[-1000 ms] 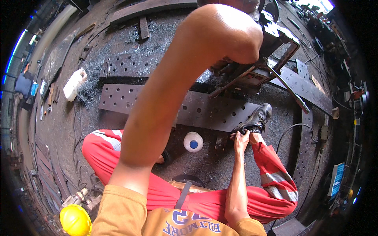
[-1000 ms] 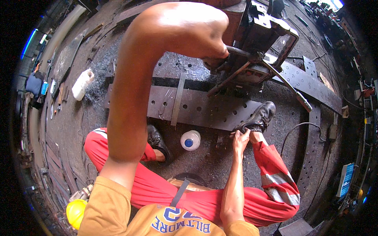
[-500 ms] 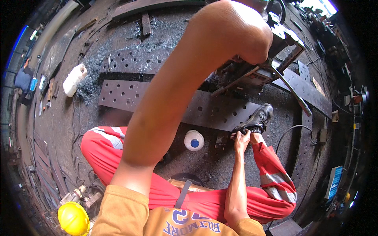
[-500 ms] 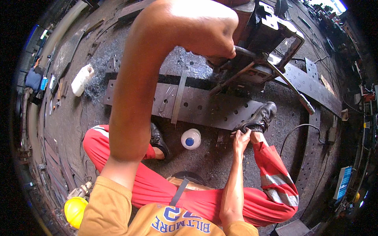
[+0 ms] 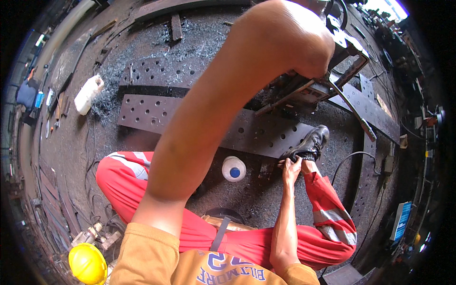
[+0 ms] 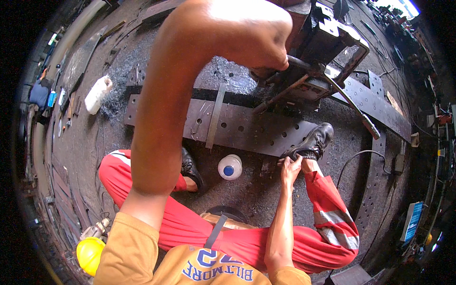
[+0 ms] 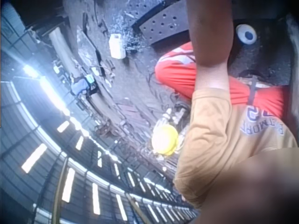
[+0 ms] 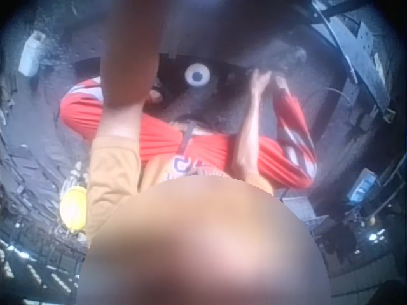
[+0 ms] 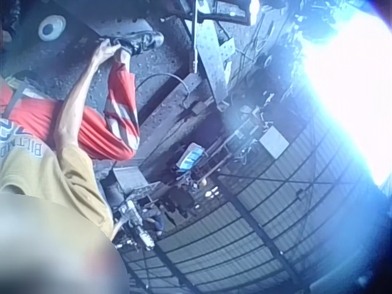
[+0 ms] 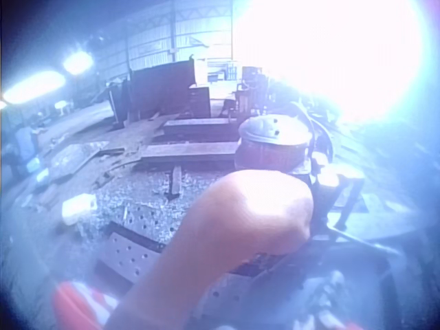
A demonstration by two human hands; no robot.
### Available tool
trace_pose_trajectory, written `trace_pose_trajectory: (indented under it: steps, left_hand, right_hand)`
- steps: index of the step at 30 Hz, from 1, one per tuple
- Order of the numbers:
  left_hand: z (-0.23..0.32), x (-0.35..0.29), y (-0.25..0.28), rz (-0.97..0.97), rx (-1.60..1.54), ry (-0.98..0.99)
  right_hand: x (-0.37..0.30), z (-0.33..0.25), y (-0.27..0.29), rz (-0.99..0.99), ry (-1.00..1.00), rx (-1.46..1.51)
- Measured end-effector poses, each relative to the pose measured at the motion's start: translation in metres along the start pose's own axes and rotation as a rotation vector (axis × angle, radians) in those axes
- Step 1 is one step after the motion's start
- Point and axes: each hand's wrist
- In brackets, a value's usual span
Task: The person sits on the floor and uses a drill press to create holes in a metal plate. They repeatedly apply liquid from a bottle to the drilling area, reposition the plate, and continue drilling multiple holes.
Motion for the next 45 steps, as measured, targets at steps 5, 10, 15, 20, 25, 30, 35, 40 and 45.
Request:
trace_pose_trajectory:
  steps: [5,10,15,20,25,30,35,40,45]
  left_hand:
    - [0.0,-0.002,0.002,0.014,-0.005,-0.002]
    - [0.003,-0.002,0.003,0.021,-0.015,-0.009]
    - [0.005,-0.001,0.003,0.029,-0.024,-0.013]
    - [0.005,0.0,0.0,0.041,-0.052,-0.019]
    - [0.004,0.002,0.004,0.045,-0.052,-0.028]
    - [-0.001,-0.001,-0.006,0.069,-0.104,-0.028]
    - [0.0,0.0,-0.005,0.078,-0.136,-0.047]
    - [0.0,-0.002,-0.004,0.09,-0.166,-0.034]
    - [0.003,-0.002,0.001,0.076,-0.107,-0.047]
  right_hand:
    - [-0.001,-0.002,0.0,0.008,-0.008,0.003]
    - [0.0,0.001,0.001,0.005,0.006,0.005]
    - [0.003,0.008,0.0,0.021,-0.004,0.005]
    - [-0.001,0.004,0.0,0.032,-0.005,-0.013]
    - [0.0,0.001,-0.006,-0.002,-0.003,0.021]
    - [0.003,0.007,0.005,0.03,-0.008,0.036]
    - [0.003,0.005,-0.001,0.016,-0.02,0.025]
    - [0.0,-0.001,-0.001,0.017,-0.011,0.002]
    - [0.001,0.004,-0.006,-0.005,0.0,0.033]
Point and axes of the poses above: each hand's wrist, its own x-axis towards the middle knuckle, its own y-axis out of the back of the hand, z = x × y, and after that the axes turned 6 degrees about z, right-handed
